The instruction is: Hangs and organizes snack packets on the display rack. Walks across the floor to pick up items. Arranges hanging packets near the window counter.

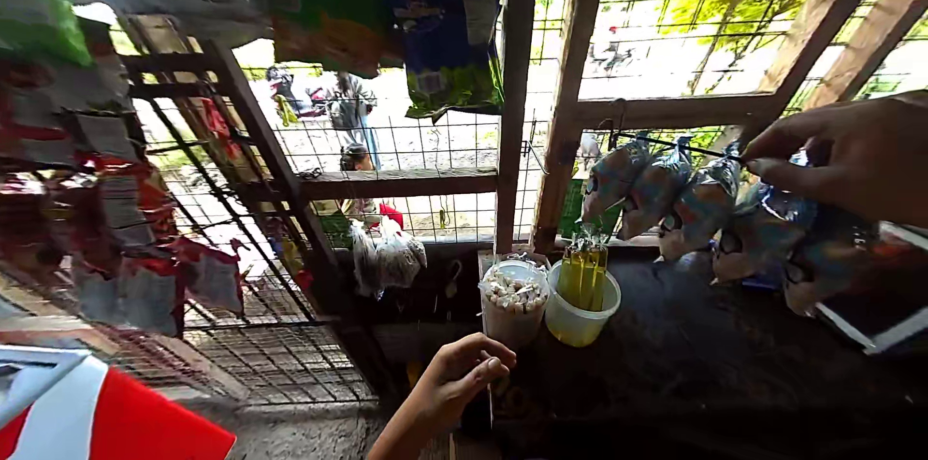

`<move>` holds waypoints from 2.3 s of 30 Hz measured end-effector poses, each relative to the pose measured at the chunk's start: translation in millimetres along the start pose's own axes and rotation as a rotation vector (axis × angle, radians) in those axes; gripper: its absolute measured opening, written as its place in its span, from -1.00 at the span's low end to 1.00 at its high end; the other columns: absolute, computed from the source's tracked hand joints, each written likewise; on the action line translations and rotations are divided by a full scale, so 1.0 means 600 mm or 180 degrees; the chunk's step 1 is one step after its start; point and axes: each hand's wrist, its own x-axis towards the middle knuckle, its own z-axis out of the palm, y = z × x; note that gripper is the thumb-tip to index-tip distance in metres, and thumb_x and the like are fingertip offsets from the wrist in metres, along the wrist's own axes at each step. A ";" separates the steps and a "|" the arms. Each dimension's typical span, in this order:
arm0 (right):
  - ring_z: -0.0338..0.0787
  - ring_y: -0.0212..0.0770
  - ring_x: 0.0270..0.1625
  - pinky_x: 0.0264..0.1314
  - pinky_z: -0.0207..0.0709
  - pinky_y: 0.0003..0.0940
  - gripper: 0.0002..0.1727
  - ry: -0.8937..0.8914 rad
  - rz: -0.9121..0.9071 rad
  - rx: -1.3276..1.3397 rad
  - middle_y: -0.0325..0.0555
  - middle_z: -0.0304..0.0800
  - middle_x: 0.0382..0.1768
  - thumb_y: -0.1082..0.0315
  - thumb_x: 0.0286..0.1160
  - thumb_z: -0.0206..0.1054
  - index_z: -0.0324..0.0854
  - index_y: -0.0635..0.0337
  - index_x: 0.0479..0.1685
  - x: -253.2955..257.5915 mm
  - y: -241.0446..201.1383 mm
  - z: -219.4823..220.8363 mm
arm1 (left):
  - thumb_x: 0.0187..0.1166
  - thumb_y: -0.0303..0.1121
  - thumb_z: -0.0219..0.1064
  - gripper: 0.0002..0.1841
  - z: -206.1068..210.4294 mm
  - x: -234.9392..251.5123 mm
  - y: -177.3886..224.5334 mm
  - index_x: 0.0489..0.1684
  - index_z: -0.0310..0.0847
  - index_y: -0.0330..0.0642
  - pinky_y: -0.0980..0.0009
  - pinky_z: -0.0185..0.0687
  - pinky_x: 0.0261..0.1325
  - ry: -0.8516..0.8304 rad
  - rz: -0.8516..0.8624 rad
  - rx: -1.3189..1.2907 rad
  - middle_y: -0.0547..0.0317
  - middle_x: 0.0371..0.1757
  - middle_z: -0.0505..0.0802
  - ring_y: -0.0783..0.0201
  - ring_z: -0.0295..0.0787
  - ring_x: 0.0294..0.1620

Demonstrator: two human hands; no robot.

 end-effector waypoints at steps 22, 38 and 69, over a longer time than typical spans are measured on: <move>0.74 0.10 -0.30 -0.21 0.45 0.36 -0.89 -0.0705 0.0400 -0.0350 0.04 0.82 -0.38 0.29 0.58 0.45 0.88 0.06 -0.19 0.095 -0.046 -0.030 | 0.79 -0.42 0.09 -0.75 -0.054 0.221 0.113 0.01 0.73 -0.29 0.46 0.76 -0.09 0.0795 -0.0123 0.0501 0.28 -0.27 0.85 0.44 0.79 -0.28; 0.74 0.01 -0.38 -0.27 0.48 0.30 -0.87 -0.0732 0.0447 -0.0524 -0.02 0.81 -0.44 0.28 0.57 0.42 0.87 0.06 -0.22 0.086 -0.043 -0.061 | 0.78 0.27 -0.07 -0.38 -0.041 0.476 0.103 -0.12 0.65 -0.11 0.49 0.51 -0.49 0.1087 -0.1567 0.0133 0.30 -0.49 0.71 0.42 0.62 -0.56; 0.70 0.46 0.07 0.05 0.40 0.54 -0.67 -0.0690 0.0740 -0.1018 0.46 0.73 -0.15 0.21 0.56 0.41 0.75 0.41 -0.19 0.288 -0.173 -0.017 | 0.72 -0.08 0.25 -0.62 -0.087 0.054 0.080 -0.63 0.54 0.08 0.73 0.26 -0.74 0.1030 -0.0251 -0.1487 0.51 -0.70 0.43 0.64 0.26 -0.80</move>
